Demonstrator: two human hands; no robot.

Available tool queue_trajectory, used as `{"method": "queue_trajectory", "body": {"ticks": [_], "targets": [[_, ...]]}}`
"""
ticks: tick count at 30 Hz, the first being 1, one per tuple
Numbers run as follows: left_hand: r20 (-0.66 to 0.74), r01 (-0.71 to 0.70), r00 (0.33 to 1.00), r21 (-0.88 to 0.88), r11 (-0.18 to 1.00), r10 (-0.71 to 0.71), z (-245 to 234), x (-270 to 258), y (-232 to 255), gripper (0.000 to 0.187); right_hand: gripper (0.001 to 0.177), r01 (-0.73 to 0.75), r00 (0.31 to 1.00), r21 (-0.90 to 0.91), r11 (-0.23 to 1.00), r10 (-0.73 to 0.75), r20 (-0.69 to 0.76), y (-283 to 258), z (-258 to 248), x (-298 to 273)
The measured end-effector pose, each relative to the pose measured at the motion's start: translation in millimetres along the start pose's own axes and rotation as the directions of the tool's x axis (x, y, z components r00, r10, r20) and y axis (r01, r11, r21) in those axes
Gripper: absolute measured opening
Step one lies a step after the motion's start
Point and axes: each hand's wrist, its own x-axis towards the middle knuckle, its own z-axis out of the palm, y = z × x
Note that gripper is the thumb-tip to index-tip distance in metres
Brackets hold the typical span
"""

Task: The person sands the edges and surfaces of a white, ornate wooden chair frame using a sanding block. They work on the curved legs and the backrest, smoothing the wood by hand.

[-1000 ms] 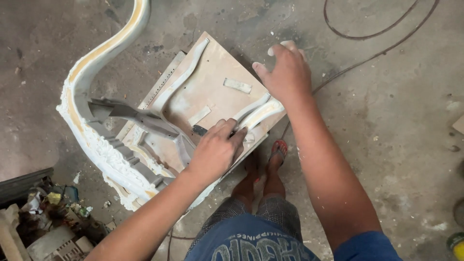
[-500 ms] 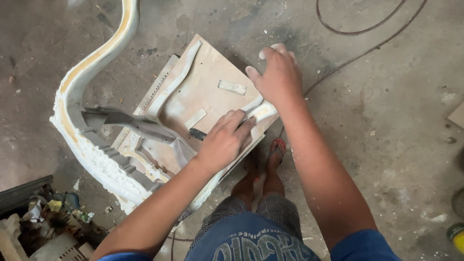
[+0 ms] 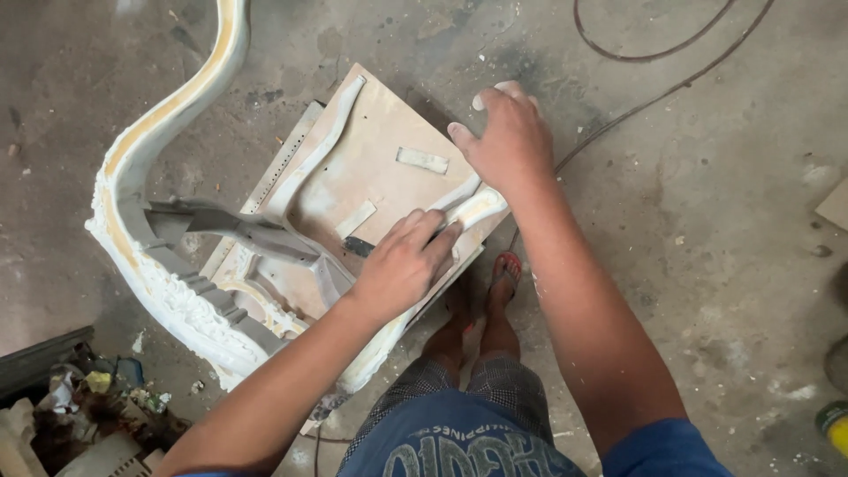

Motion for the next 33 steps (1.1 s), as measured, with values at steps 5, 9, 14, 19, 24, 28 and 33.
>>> {"method": "queue_trajectory", "body": {"ticks": [5, 9, 14, 19, 24, 28, 33], "targets": [[-0.041, -0.055, 0.998, 0.036, 0.998, 0.056, -6.9, 19.7, -0.6, 0.031, 0.044, -0.014, 1.0, 0.001, 1.0, 0.014, -0.004, -0.3, -1.4, 1.2], [-0.025, -0.055, 0.998, 0.085, 0.995, 0.057, -4.1, 13.8, -1.4, 0.03, 0.043, -0.022, 1.0, -0.001, 1.0, 0.022, 0.0, -1.1, -1.0, -0.5], [0.009, -0.104, 0.994, 0.179, 0.978, 0.104, -6.4, 26.0, -1.5, 0.03, 0.043, -0.045, 0.999, 0.006, 0.999, 0.045, -0.001, -2.0, -4.0, -0.8], [-0.021, -0.114, 0.993, 0.123, 0.986, 0.117, -3.9, 27.5, -2.1, 0.029, 0.043, -0.042, 0.999, 0.013, 0.999, 0.042, -0.015, -0.6, -0.6, -1.7], [-0.021, -0.073, 0.997, 0.094, 0.993, 0.075, -3.6, 8.1, -4.0, 0.033, 0.042, -0.072, 0.997, 0.047, 0.996, 0.073, -0.025, -0.8, -2.5, -1.8], [-0.025, -0.075, 0.997, 0.097, 0.993, 0.077, -1.5, 26.3, -0.3, 0.03, 0.043, -0.019, 0.997, 0.01, 1.0, 0.02, -0.069, 4.5, 5.8, 1.7], [0.037, -0.026, 0.999, 0.138, 0.99, 0.021, -10.2, -3.8, 2.2, 0.034, 0.044, -0.067, 0.998, 0.05, 0.996, 0.068, -0.017, 0.5, -2.2, -0.1]]}}
